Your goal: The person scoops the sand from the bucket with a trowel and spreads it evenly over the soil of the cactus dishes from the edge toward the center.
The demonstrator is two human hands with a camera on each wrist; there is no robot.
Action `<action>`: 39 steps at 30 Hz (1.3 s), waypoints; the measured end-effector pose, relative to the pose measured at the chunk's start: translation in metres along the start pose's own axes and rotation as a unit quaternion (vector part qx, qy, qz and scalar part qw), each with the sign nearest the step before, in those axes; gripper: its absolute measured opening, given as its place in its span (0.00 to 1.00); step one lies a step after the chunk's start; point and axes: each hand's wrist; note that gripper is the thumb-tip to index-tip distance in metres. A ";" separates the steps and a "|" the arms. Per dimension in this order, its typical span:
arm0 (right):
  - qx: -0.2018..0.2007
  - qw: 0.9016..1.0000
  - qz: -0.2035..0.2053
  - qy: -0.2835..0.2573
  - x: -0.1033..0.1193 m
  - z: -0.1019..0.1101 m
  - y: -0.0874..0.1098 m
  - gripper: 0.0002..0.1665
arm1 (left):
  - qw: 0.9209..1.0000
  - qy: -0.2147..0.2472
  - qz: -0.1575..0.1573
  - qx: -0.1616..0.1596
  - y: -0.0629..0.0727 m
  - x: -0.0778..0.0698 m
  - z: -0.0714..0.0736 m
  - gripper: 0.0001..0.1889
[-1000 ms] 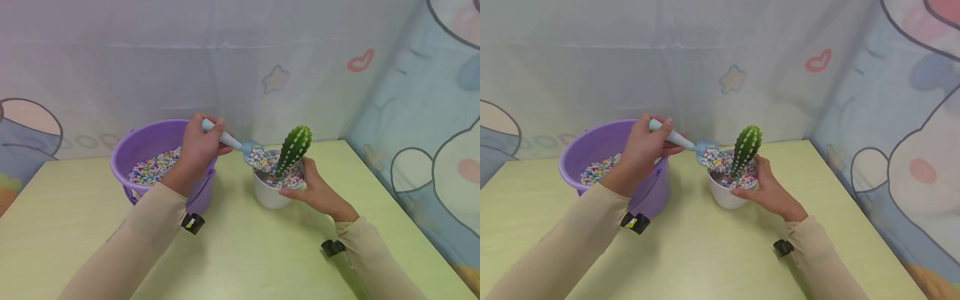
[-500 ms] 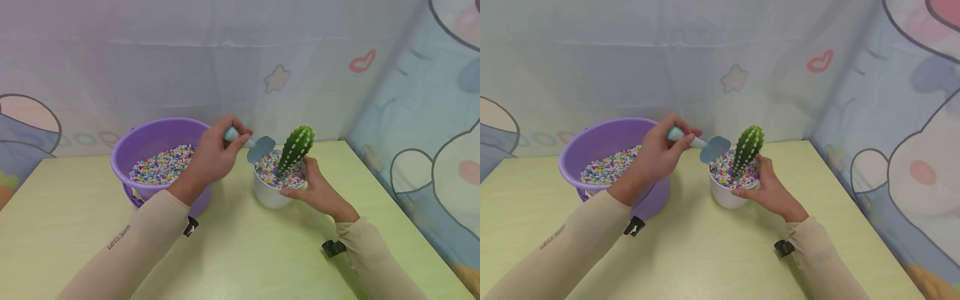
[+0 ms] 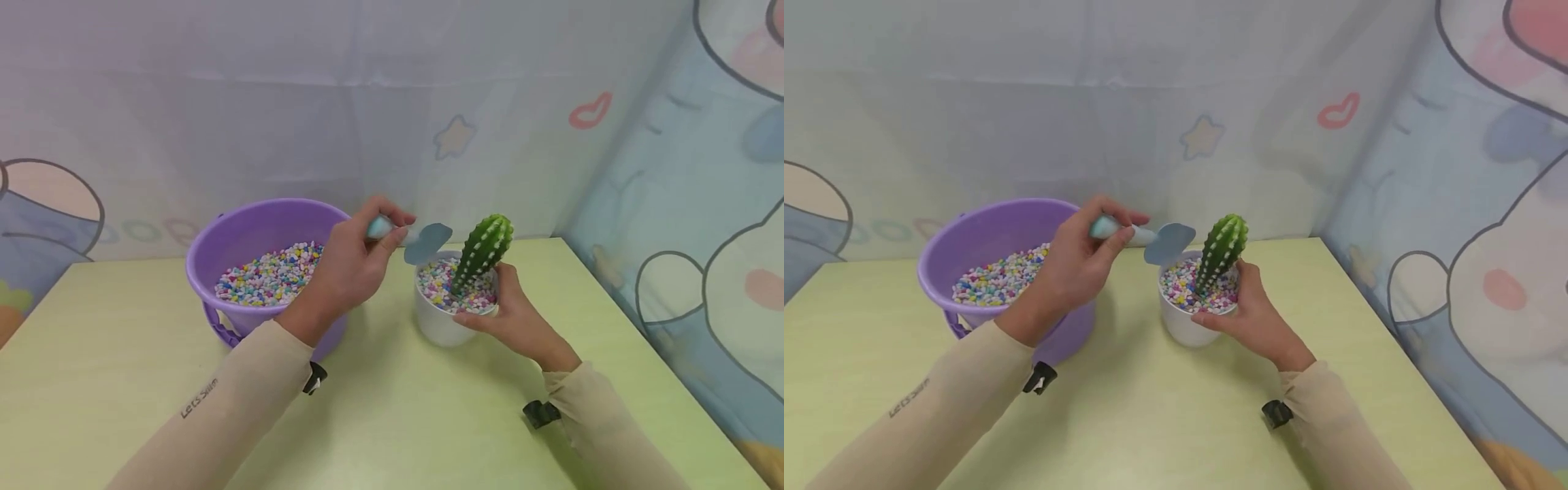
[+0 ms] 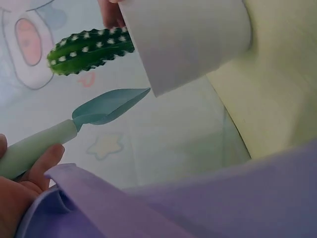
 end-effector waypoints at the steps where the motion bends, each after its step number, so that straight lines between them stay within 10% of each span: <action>1: -0.006 1.000 -0.003 0.007 0.001 -0.002 -0.001 0.59 | 1.000 0.017 0.011 -0.016 0.000 0.000 0.002 0.02; 9: 0.028 0.999 0.034 0.002 0.000 0.007 -0.007 0.59 | 0.960 0.163 0.052 -0.221 0.003 0.002 0.041 0.08; 20: 0.000 0.999 0.031 0.012 -0.001 0.007 -0.002 0.56 | 0.885 0.269 0.098 -0.367 0.028 0.005 0.121 0.11; 23: -0.013 0.999 0.024 0.038 0.001 0.007 0.002 0.57 | 0.899 0.226 0.071 -0.368 0.033 0.007 0.131 0.08; 27: 0.000 0.998 0.028 0.047 0.001 0.014 0.003 0.60 | 0.957 0.040 0.063 -0.280 0.034 0.011 0.133 0.04; 29: 0.019 0.999 0.036 0.029 0.002 0.019 0.002 0.60 | 0.972 -0.083 0.060 -0.212 0.033 0.012 0.131 0.04; 32: 0.047 0.998 0.037 -0.008 0.001 0.023 -0.001 0.60 | 0.968 -0.217 0.042 -0.122 0.031 0.012 0.127 0.05; 39: 0.056 0.997 0.033 -0.033 -0.002 0.018 -0.003 0.60 | 0.964 -0.263 0.018 -0.040 0.030 0.020 0.118 0.06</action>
Point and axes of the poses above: each hand's wrist, its own y-axis away from the middle knuckle, its own z-axis out of the back of the hand, x = y × z, and after that the axes turned 6 degrees about -z, right-handed
